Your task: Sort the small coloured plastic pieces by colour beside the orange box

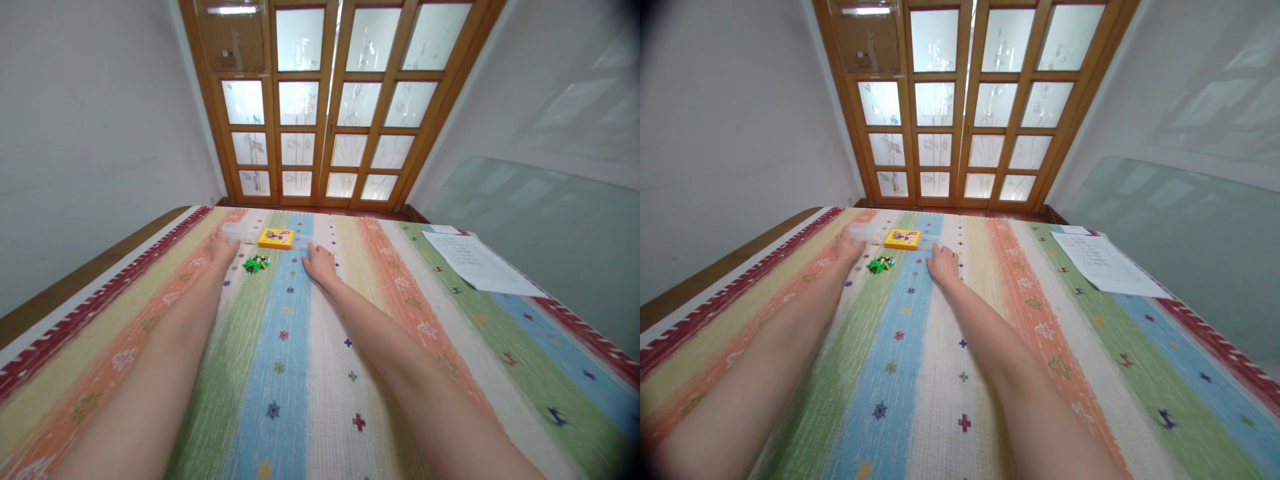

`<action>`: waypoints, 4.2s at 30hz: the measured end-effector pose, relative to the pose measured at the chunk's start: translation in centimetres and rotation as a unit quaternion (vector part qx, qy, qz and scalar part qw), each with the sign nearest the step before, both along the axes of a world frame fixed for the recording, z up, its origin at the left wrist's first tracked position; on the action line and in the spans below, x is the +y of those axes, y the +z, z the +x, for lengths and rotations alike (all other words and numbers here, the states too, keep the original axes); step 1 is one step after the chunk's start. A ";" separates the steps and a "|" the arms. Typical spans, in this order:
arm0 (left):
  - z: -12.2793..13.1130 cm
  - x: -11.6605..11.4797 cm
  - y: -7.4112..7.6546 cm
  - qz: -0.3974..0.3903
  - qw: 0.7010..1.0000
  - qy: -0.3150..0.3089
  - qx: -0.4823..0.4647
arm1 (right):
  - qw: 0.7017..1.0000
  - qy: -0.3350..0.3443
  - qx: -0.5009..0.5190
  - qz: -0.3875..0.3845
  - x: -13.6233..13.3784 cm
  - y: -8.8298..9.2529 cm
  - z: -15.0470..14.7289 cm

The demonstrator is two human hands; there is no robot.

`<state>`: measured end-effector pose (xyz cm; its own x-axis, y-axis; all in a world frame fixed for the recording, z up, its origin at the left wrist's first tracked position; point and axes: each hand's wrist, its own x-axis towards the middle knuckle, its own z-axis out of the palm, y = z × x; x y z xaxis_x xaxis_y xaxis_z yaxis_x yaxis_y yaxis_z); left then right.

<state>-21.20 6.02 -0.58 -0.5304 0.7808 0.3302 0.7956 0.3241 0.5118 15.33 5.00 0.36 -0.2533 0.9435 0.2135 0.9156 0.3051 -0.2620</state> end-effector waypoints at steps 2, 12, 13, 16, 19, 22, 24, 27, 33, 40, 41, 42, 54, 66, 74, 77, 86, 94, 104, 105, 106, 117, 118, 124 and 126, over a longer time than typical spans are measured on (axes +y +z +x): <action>-0.2 -0.2 0.0 0.036 0.999 0.001 -0.008 | 1.000 0.002 0.009 0.005 -0.1 0.1 0.1; 4.2 -4.4 -0.1 0.063 0.996 -0.051 -0.030 | 1.000 -0.008 0.024 -0.002 -0.4 0.7 0.3; 5.0 -4.9 -0.2 0.037 0.994 -0.088 -0.046 | 1.000 -0.009 0.026 -0.002 -0.4 0.7 0.3; 7.1 -6.3 -0.5 0.000 0.984 -0.176 -0.025 | 0.999 -0.005 0.034 -0.007 -0.2 0.6 0.2; 8.3 -7.0 -0.5 -0.022 0.971 -0.232 0.058 | 0.998 -0.002 0.063 -0.015 0.1 0.6 0.6; 8.9 -7.2 -0.4 -0.038 0.956 -0.265 0.118 | 0.993 0.004 0.112 -0.029 0.2 0.5 2.0; 9.2 -7.0 -0.3 -0.043 0.948 -0.283 0.136 | 0.990 0.025 0.134 -0.032 -0.2 0.3 3.7; 9.8 -6.2 -0.1 -0.041 0.941 -0.307 0.136 | 0.986 0.072 0.145 -0.032 -1.7 -0.1 6.7; 10.7 -5.4 0.2 -0.042 0.954 -0.273 0.117 | 0.977 0.137 0.155 -0.048 -6.6 -0.4 12.0; 10.7 -5.0 0.4 -0.046 0.957 -0.253 0.133 | 0.976 0.205 0.070 -0.013 -10.3 -0.1 13.8; 10.8 -5.0 0.5 -0.045 0.958 -0.249 0.137 | 0.977 0.207 0.059 -0.007 -10.6 -0.1 13.8; 10.9 -4.9 0.6 -0.045 0.959 -0.243 0.139 | 0.978 0.205 0.048 -0.003 -10.8 0.0 13.7; 15.0 -8.2 1.4 0.024 0.937 -0.315 0.149 | 0.979 0.201 0.011 0.023 -11.8 1.1 13.3; 24.9 -14.6 -1.0 -0.061 0.903 -0.391 0.168 | 0.989 0.148 -0.016 -0.005 -14.0 2.3 13.2; 24.2 -16.7 -0.1 -0.110 0.892 -0.400 0.181 | 0.984 0.176 0.007 0.027 -14.7 0.8 15.9; 24.1 -17.0 0.6 -0.121 0.884 -0.410 0.189 | 0.981 0.191 0.018 0.040 -14.3 0.8 16.0; 23.7 -17.2 0.9 -0.124 0.879 -0.424 0.182 | 0.978 0.200 0.032 0.050 -13.9 0.6 15.8; 23.8 -17.3 1.1 -0.111 0.876 -0.433 0.182 | 0.979 0.195 0.030 0.047 -13.6 0.2 15.9; 24.3 -17.4 1.3 -0.089 0.861 -0.464 0.189 | 0.978 0.203 0.027 0.046 -13.7 0.3 16.1; 24.4 -17.4 1.3 -0.089 0.858 -0.468 0.191 | 0.978 0.203 0.027 0.047 -13.7 0.3 16.1; 24.4 -17.3 1.3 -0.090 0.856 -0.471 0.193 | 0.977 0.204 0.027 0.049 -13.7 0.3 16.1; 24.4 -17.2 0.9 -0.118 0.851 -0.476 0.188 | 0.978 0.201 0.015 0.056 -13.6 -0.1 16.0; 24.4 -17.2 1.0 -0.119 0.851 -0.475 0.188 | 0.978 0.200 0.015 0.056 -13.6 -0.1 16.0; 24.4 -17.2 1.0 -0.112 0.851 -0.478 0.189 | 0.979 0.196 0.010 0.047 -14.1 0.4 15.9; 24.3 -17.2 0.9 -0.112 0.851 -0.479 0.186 | 0.980 0.196 0.008 0.043 -14.3 0.5 15.9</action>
